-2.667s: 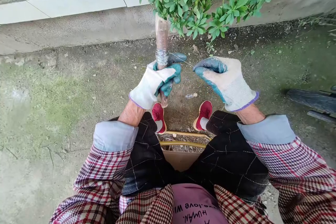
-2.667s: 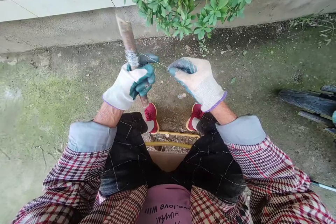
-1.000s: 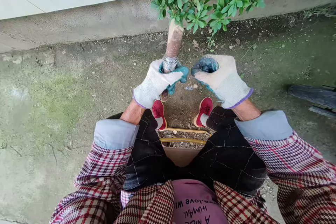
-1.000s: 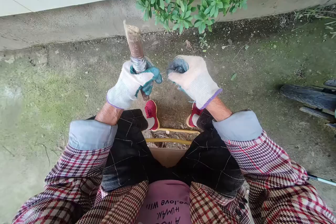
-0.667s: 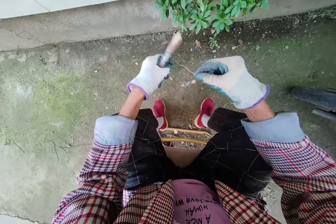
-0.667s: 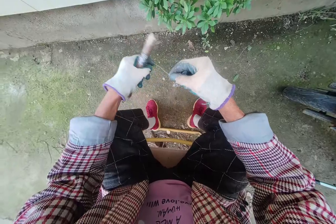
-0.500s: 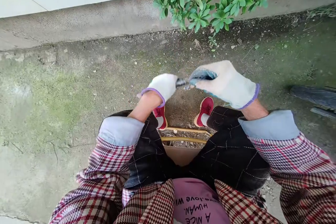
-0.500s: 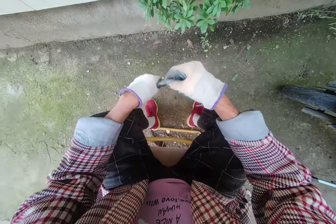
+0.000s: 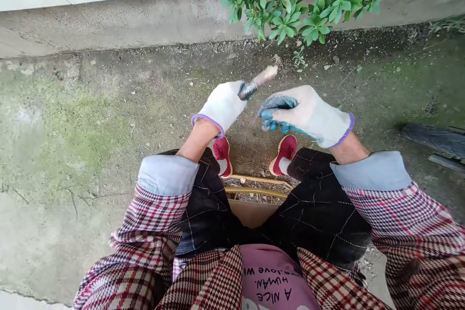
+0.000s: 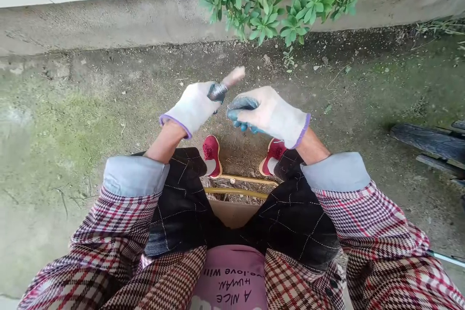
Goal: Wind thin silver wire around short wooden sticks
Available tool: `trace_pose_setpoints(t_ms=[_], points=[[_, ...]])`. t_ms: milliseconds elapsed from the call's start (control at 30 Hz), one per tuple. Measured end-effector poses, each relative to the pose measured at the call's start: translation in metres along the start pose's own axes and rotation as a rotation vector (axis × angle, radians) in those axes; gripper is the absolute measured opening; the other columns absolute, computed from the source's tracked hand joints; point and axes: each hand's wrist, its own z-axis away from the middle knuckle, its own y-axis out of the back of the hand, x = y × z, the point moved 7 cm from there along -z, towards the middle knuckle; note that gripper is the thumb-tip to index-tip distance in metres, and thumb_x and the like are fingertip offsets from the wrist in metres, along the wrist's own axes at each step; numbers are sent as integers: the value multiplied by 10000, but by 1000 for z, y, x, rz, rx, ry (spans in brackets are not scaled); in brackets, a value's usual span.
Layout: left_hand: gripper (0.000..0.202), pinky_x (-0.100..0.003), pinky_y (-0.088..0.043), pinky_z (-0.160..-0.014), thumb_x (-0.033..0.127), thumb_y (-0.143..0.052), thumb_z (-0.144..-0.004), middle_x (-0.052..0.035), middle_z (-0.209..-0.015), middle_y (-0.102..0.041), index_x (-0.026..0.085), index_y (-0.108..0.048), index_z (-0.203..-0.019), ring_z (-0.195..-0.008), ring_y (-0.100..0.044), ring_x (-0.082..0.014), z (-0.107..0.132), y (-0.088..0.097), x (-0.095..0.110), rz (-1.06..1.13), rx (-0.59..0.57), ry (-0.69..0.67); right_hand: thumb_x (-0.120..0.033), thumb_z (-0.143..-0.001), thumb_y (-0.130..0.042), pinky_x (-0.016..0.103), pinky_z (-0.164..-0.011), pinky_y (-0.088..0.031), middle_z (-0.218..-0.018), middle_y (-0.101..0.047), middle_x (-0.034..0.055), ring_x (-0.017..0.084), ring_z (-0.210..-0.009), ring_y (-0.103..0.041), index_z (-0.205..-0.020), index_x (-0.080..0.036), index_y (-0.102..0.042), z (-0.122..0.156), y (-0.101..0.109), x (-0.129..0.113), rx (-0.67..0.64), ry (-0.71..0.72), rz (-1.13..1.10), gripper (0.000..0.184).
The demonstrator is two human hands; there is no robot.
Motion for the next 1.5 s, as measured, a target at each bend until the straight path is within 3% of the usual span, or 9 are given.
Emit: trace_pose_setpoints(t_ms=[133, 267, 467, 633, 733, 900, 1167, 1333, 1500], points=[[143, -355, -510, -788, 200, -602, -903, -70, -792, -703, 199, -744, -891, -818, -698, -252, 11, -22, 11, -280, -239, -155, -313, -804, -804, 344, -520, -508, -705, -745, 29, 209, -638, -648, -757, -267, -773, -2, 29, 2, 175, 15, 70, 73], [157, -277, -419, -608, 184, -677, -845, 22, -623, -574, 210, -637, -695, -601, -527, -139, 30, -24, 38, 81, -341, -300, -217, -765, -772, 351, -552, -500, -700, -733, 29, 202, -651, -620, -675, -261, -726, -9, 47, 15, 276, -11, 155, 110], [70, -275, -388, -462, 212, -670, -886, 31, -630, -593, 217, -621, -836, -505, -455, -117, 16, 2, 22, 584, -74, 80, -248, -858, -739, 305, -470, -457, -668, -705, 19, 149, -545, -584, -706, -229, -729, -10, 18, 9, 170, -22, 109, 153], [71, -356, -491, -724, 202, -642, -897, -4, -688, -580, 225, -604, -843, -697, -589, -197, -1, 6, -2, 156, 54, 57, -242, -861, -765, 316, -496, -487, -698, -730, 27, 166, -577, -617, -734, -239, -756, -1, 6, -6, 27, -36, 85, 127], [119, -360, -451, -779, 184, -625, -864, 9, -639, -472, 234, -598, -760, -702, -552, -212, 5, -11, 4, -122, -116, -109, -259, -866, -755, 342, -531, -474, -674, -701, 21, 182, -603, -588, -724, -256, -751, 1, 30, -6, 165, 23, 203, 143], [184, -300, -364, -629, 174, -666, -790, 44, -598, -451, 225, -556, -651, -583, -384, -138, 29, -30, 33, 193, -395, -309, -196, -808, -761, 336, -547, -443, -617, -656, -1, 176, -602, -563, -626, -250, -701, -7, 43, 14, 194, 8, 294, 199], [51, -288, -397, -487, 179, -653, -851, 11, -631, -590, 203, -630, -813, -475, -445, -121, 14, -4, 17, 611, -63, 137, -258, -881, -728, 325, -519, -485, -707, -739, 26, 174, -589, -614, -716, -239, -737, -11, 16, 9, 134, 19, 201, 166], [103, -334, -544, -772, 228, -630, -929, -48, -767, -660, 173, -703, -976, -780, -685, -220, 2, 4, 3, 134, 62, 70, -232, -895, -669, 346, -648, -479, -757, -752, 7, 189, -681, -642, -773, -239, -757, -8, -2, -10, -1, 84, 388, 151], [325, -423, -547, -889, 215, -499, -974, -142, -990, -767, 192, -780, -1135, -1013, -747, -332, 12, -15, 11, -443, -253, -58, -253, -901, -651, 378, -701, -469, -783, -757, 41, 241, -756, -668, -783, -232, -761, -8, 15, -13, 84, 59, 623, 162]])
